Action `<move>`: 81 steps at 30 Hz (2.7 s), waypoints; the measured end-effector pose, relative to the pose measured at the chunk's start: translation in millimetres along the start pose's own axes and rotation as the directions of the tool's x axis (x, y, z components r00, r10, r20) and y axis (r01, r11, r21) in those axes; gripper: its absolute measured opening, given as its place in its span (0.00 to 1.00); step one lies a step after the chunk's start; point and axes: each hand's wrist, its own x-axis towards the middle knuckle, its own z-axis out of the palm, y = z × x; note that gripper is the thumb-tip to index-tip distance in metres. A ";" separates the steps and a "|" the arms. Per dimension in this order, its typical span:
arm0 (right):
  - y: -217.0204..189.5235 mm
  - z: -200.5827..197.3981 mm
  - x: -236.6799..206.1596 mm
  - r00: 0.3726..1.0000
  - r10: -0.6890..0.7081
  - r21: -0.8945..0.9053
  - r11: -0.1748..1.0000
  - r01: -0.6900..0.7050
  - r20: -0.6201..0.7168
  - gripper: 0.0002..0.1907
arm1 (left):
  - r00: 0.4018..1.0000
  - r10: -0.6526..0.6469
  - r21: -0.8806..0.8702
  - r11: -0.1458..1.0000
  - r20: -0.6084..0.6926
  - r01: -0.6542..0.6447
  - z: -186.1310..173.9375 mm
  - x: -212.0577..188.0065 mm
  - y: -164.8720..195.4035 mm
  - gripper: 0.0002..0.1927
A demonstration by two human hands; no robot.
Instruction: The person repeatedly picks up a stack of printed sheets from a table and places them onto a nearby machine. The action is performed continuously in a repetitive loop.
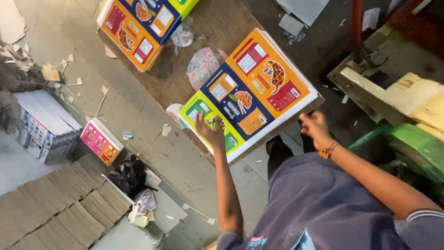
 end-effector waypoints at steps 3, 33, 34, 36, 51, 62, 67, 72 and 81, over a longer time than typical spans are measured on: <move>19.0 18.7 -18.7 0.800 0.479 0.174 0.809 -0.562 0.361 0.20 | 0.942 0.258 -0.059 0.966 0.217 -0.251 61.0 83.2 24.3 0.37; -290.6 -438.1 -139.1 0.096 -0.896 -0.901 0.433 -0.023 -0.433 0.27 | 0.426 0.552 -0.577 0.812 0.717 -0.083 60.7 -140.7 279.1 0.09; -288.7 -472.3 -95.5 0.123 -0.843 -0.845 0.495 -0.205 -0.524 0.28 | 0.418 0.624 -0.633 0.762 0.660 -0.138 61.5 -134.0 291.6 0.09; -261.8 -506.1 -19.4 0.320 -0.647 -0.712 0.686 -0.154 -0.692 0.30 | 0.380 0.746 -0.716 0.652 0.547 -0.249 66.0 -115.9 313.8 0.11; -175.1 -95.4 -212.5 0.562 -0.827 -0.261 0.547 0.795 -0.020 0.30 | 0.631 0.208 -0.595 0.633 0.747 0.496 -8.3 -98.8 319.1 0.21; -118.7 -4.3 -189.0 0.452 -0.571 -0.333 0.306 0.892 0.685 0.27 | 0.951 -0.305 -0.579 0.786 -0.058 0.217 -59.8 -152.0 85.9 0.24; -84.4 14.1 -182.5 0.260 -0.433 -0.229 0.122 0.966 0.863 0.29 | 0.834 -0.476 -0.764 0.415 0.281 0.494 -72.1 -138.7 32.0 0.20; -90.8 8.6 -178.8 0.357 -0.383 -0.331 0.134 0.934 0.852 0.33 | 0.804 -0.494 -0.638 0.510 0.332 0.577 -93.9 -111.5 4.8 0.19; -95.0 -13.8 -159.7 0.409 -0.515 -0.415 0.109 0.903 0.754 0.30 | 0.867 -0.457 -0.385 0.777 0.199 0.498 -88.5 -92.3 -0.9 0.14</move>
